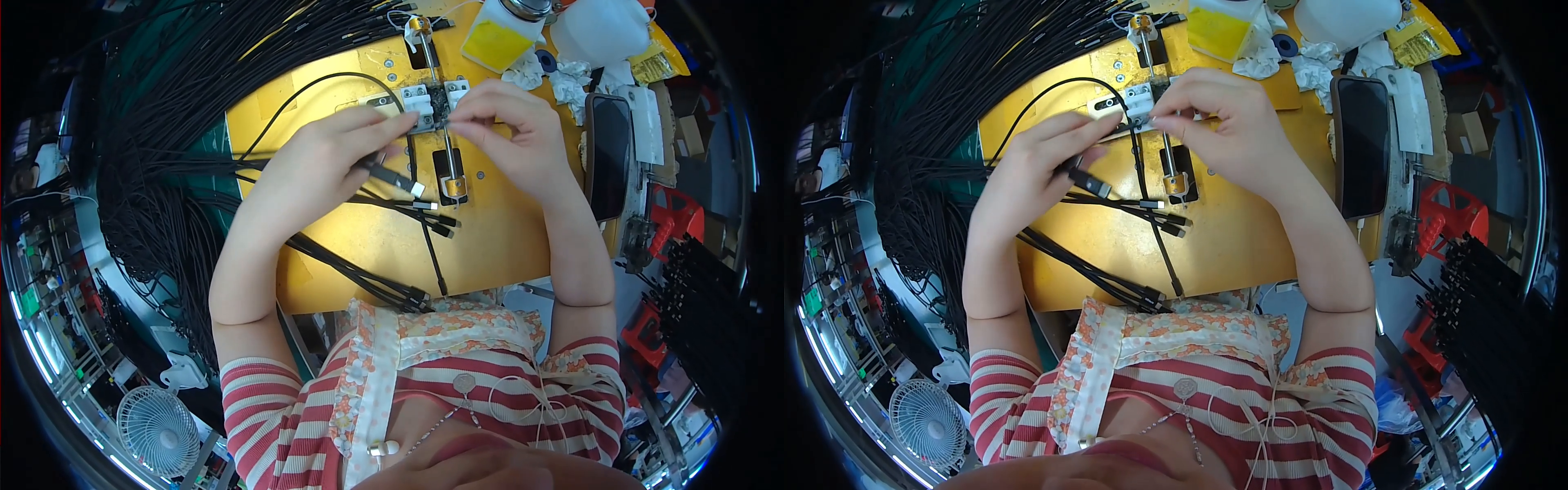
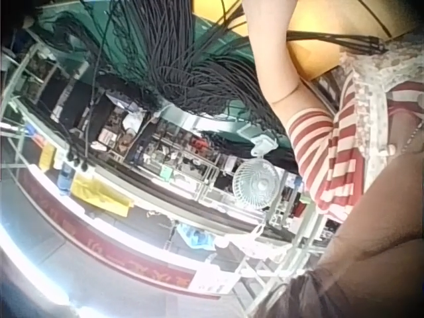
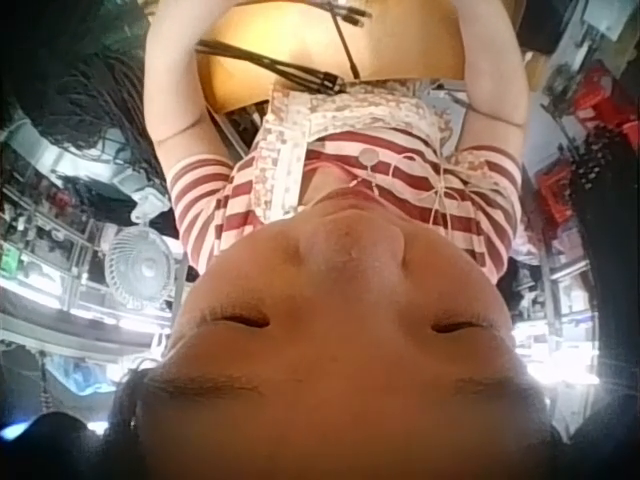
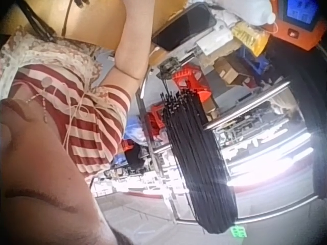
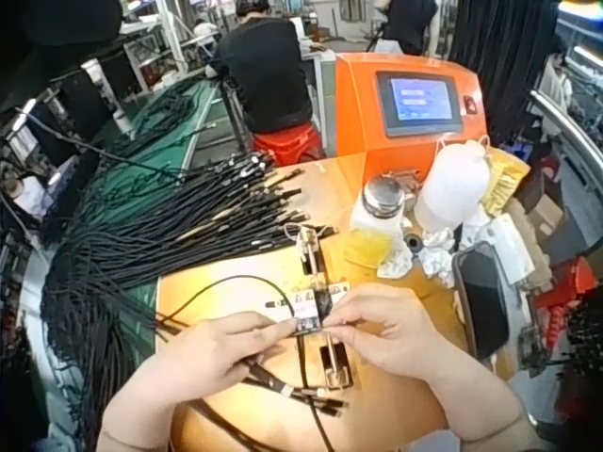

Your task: Manually assembling and organizing black cables using a dedicated workbench jig.

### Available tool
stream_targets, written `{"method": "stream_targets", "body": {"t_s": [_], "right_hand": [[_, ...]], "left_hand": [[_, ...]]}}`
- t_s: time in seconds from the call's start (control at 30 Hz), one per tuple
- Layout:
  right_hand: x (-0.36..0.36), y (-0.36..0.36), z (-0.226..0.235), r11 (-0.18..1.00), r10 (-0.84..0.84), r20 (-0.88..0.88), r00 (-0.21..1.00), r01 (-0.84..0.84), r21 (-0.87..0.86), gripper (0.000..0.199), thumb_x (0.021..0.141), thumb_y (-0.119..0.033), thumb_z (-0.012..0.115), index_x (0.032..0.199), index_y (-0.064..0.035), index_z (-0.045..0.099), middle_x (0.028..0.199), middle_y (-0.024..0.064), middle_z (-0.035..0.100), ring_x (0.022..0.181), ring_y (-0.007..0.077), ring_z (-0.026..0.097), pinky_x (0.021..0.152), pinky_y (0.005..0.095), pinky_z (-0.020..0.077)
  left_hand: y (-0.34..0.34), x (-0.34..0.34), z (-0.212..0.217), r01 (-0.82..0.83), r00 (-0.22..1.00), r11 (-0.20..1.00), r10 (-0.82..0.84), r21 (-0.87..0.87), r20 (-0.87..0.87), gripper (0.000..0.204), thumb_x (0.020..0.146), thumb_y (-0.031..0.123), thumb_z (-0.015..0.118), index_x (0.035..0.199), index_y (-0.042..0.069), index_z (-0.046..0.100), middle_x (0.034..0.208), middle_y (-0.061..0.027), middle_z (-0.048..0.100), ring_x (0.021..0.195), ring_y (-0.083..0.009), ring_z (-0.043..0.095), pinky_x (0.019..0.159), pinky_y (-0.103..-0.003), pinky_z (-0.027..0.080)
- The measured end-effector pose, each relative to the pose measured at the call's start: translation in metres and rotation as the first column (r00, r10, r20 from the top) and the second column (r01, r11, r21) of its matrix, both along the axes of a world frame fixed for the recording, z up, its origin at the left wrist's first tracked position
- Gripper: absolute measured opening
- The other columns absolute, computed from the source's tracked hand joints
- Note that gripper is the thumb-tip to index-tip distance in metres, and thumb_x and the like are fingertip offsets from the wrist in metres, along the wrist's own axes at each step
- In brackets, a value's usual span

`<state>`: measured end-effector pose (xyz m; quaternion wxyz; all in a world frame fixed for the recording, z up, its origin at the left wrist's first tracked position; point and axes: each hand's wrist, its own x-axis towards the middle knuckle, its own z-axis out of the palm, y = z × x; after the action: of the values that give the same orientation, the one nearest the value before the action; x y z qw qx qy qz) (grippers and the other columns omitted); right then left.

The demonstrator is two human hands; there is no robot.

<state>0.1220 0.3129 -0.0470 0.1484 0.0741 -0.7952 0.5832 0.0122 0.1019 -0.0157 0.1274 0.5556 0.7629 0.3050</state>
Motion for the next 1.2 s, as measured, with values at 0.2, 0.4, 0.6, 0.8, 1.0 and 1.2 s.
{"method": "stream_targets", "body": {"t_s": [0.2,0.4,0.6,0.8,1.0,1.2], "right_hand": [[-0.012,0.002,-0.021,0.938,-0.261,-0.007,0.965,0.256,0.235,0.008,0.078,-0.004,0.070,0.084,0.0001,0.068,0.081,0.0054,0.059,0.069,0.0150,0.057,0.059,0.0263,0.0433],[-0.014,0.004,-0.024,0.932,-0.284,0.071,0.956,0.257,0.256,0.007,0.078,-0.005,0.069,0.083,0.0004,0.067,0.078,0.0063,0.056,0.067,0.0175,0.055,0.059,0.0288,0.0434],[-0.010,0.005,-0.020,0.814,-0.212,-0.156,0.965,0.263,0.517,0.007,0.077,-0.004,0.068,0.082,-0.0007,0.067,0.079,0.0068,0.054,0.078,0.0241,0.055,0.070,0.0326,0.0455],[-0.006,-0.006,-0.010,0.661,-0.099,-0.187,0.977,0.206,0.722,0.010,0.076,-0.006,0.067,0.086,-0.0043,0.066,0.085,0.0053,0.056,0.081,0.0233,0.056,0.072,0.0343,0.0468],[-0.015,-0.027,-0.020,0.840,0.162,-0.332,0.929,0.047,0.540,0.018,0.074,-0.006,0.067,0.091,-0.0045,0.063,0.085,0.0059,0.060,0.079,0.0244,0.059,0.071,0.0349,0.0490],[0.001,0.010,0.011,0.902,0.003,-0.171,0.985,0.071,0.426,0.010,0.074,0.001,0.068,0.082,-0.0019,0.065,0.082,0.0089,0.063,0.076,0.0251,0.062,0.068,0.0326,0.0508]], "left_hand": [[0.009,-0.005,-0.036,-0.038,0.930,0.999,0.021,-0.039,-0.368,0.064,0.067,-0.011,0.061,0.125,0.017,0.061,0.098,-0.0049,0.060,0.079,-0.0208,0.063,0.067,-0.030,0.053],[0.013,-0.008,-0.047,-0.035,0.914,0.998,0.015,-0.043,-0.405,0.063,0.068,-0.009,0.061,0.125,0.018,0.060,0.094,-0.0035,0.058,0.075,-0.0199,0.062,0.063,-0.030,0.052],[0.013,-0.008,-0.047,-0.030,0.911,0.999,0.012,-0.038,-0.411,0.064,0.067,-0.009,0.063,0.125,0.017,0.061,0.094,-0.0027,0.058,0.074,-0.0190,0.062,0.063,-0.029,0.052],[0.013,-0.010,-0.046,-0.019,0.980,1.000,0.014,-0.020,-0.199,0.059,0.065,-0.007,0.065,0.121,0.012,0.062,0.095,-0.0053,0.058,0.079,-0.0215,0.063,0.066,-0.030,0.052],[0.016,-0.013,-0.043,0.015,0.973,0.998,-0.001,0.058,-0.231,0.045,0.072,0.008,0.069,0.117,0.014,0.064,0.089,-0.0034,0.058,0.075,-0.0215,0.063,0.062,-0.032,0.052],[0.012,-0.008,-0.039,-0.053,0.983,0.997,0.043,-0.052,-0.180,0.049,0.069,0.002,0.069,0.117,0.010,0.063,0.093,-0.0062,0.059,0.075,-0.0240,0.064,0.065,-0.032,0.053]]}}
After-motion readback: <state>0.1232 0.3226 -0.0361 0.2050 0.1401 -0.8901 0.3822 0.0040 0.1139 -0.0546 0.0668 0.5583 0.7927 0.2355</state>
